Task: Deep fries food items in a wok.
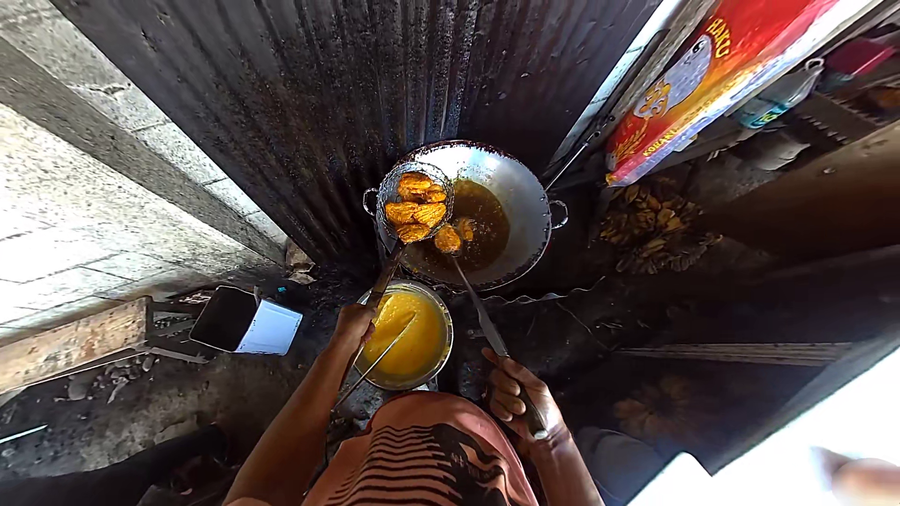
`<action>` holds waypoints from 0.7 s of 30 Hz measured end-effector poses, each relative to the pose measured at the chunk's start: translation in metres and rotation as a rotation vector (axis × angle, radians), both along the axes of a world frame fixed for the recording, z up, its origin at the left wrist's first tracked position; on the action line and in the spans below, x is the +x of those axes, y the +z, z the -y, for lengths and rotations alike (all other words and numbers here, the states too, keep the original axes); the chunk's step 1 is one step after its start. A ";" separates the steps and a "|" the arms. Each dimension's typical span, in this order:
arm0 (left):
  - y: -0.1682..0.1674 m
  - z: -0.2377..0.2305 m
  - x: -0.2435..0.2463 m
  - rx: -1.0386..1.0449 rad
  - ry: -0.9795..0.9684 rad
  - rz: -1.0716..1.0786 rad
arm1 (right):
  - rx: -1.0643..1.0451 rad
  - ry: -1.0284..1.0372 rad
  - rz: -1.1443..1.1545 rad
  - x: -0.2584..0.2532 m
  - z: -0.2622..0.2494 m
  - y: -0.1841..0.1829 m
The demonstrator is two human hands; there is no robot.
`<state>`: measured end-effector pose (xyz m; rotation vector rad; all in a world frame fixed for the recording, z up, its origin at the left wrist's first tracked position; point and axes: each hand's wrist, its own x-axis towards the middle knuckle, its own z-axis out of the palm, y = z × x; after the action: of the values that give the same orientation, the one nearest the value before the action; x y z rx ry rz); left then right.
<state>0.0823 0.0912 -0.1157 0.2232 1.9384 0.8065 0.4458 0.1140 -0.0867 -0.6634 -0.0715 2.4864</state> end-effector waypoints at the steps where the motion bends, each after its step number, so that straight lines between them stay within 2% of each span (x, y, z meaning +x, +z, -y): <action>1: 0.002 -0.001 0.000 -0.005 -0.010 -0.002 | 0.023 0.000 0.057 0.004 0.002 0.004; 7: 0.009 -0.007 -0.008 -0.054 -0.068 -0.015 | 0.192 0.023 0.208 0.019 0.003 0.029; 12: 0.013 -0.011 -0.017 -0.086 -0.114 -0.029 | 0.329 0.120 0.371 -0.003 -0.011 0.041; 14: 0.016 -0.013 -0.018 -0.098 -0.128 -0.043 | 0.473 0.249 0.589 -0.019 -0.017 0.042; 17: 0.017 -0.014 -0.020 -0.122 -0.155 -0.062 | 0.776 0.483 1.069 -0.042 -0.020 0.030; 19: 0.016 -0.013 -0.022 -0.122 -0.155 -0.063 | 0.857 0.559 1.247 -0.051 -0.022 0.016; 21: 0.014 -0.012 -0.022 -0.115 -0.141 -0.061 | 0.845 0.539 1.324 -0.057 -0.028 0.005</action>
<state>0.0604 0.1037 -0.1014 0.3148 1.9943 0.6002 0.3889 0.1420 -0.0815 -1.8372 -1.8045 1.6415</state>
